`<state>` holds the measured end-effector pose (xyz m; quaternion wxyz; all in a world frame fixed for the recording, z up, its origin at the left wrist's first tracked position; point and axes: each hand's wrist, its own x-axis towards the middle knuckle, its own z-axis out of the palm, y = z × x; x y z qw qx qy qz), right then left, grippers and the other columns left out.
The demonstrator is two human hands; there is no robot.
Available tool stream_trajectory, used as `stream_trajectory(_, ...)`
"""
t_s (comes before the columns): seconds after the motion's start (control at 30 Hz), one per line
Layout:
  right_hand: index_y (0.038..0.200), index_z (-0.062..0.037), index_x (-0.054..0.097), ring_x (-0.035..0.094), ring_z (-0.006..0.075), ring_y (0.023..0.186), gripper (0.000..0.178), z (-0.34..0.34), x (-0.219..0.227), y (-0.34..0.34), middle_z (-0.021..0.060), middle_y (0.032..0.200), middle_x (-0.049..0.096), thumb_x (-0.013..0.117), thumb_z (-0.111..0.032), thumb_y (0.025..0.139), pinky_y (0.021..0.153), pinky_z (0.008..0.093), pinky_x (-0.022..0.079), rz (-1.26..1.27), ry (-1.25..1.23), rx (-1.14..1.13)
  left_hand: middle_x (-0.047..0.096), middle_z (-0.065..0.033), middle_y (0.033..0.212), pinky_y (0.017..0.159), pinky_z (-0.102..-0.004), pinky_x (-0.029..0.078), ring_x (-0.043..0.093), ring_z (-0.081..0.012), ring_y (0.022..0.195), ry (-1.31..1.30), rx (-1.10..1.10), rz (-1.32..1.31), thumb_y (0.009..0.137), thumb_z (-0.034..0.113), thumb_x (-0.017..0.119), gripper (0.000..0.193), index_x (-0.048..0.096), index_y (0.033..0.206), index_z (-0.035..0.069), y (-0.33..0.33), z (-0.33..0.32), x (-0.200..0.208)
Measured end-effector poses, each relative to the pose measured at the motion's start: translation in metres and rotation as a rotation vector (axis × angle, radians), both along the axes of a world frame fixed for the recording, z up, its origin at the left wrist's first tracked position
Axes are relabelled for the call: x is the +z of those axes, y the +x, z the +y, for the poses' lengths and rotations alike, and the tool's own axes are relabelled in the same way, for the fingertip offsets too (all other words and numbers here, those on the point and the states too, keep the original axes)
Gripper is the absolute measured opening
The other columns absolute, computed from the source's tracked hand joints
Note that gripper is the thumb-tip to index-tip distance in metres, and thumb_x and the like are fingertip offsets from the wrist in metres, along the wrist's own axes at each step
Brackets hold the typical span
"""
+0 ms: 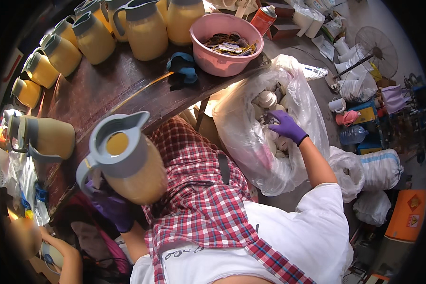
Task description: The person assembles beige plastic pitchers by inserting rubber gaskets and screwing on white lids. They repeatedly pick up pitchers, insert gaskets, tighten lids, and place finished units on the table.
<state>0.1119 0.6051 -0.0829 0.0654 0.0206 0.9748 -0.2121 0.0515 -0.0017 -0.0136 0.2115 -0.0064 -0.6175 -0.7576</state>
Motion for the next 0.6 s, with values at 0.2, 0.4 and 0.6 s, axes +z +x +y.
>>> stream_trajectory(0.2,0.116,-0.0017,0.067,0.068,0.0331,0.1,0.041,-0.041,0.006,-0.023,0.0182,0.106,0.07,0.073,-0.03,0.087,0.091,0.0396,0.054,0.063,-0.177,-0.18,0.067,-0.0095,0.118,0.096,-0.0319,0.046,0.062,-0.0168,0.106,-0.066,-0.188,-0.097,0.103,0.037,0.059,0.038,0.061,0.116,0.001,0.004,0.033,-0.009)
stream_trajectory(0.4,0.126,-0.0049,0.062,0.064,0.0108,0.096,0.031,-0.155,0.119,-0.048,0.0023,0.11,0.067,0.069,-0.004,0.096,0.079,0.0265,0.055,0.602,-0.849,-0.403,0.069,-0.0041,0.11,0.094,-0.029,0.046,0.062,-0.0126,0.101,-0.095,-0.391,-0.318,0.093,0.026,0.072,0.027,0.069,0.106,0.003,-0.013,0.052,0.001)
stream_trajectory(0.6,0.125,-0.0055,0.064,0.057,0.0336,0.121,0.047,-0.26,0.161,-0.056,0.0173,0.129,0.059,0.078,-0.012,0.08,0.102,0.0431,0.045,0.709,-0.571,0.31,0.069,-0.0023,0.105,0.089,-0.0262,0.048,0.061,-0.0092,0.095,-0.033,-0.435,-0.375,0.095,0.014,0.069,0.018,0.069,0.108,0.002,-0.02,0.056,0.026)
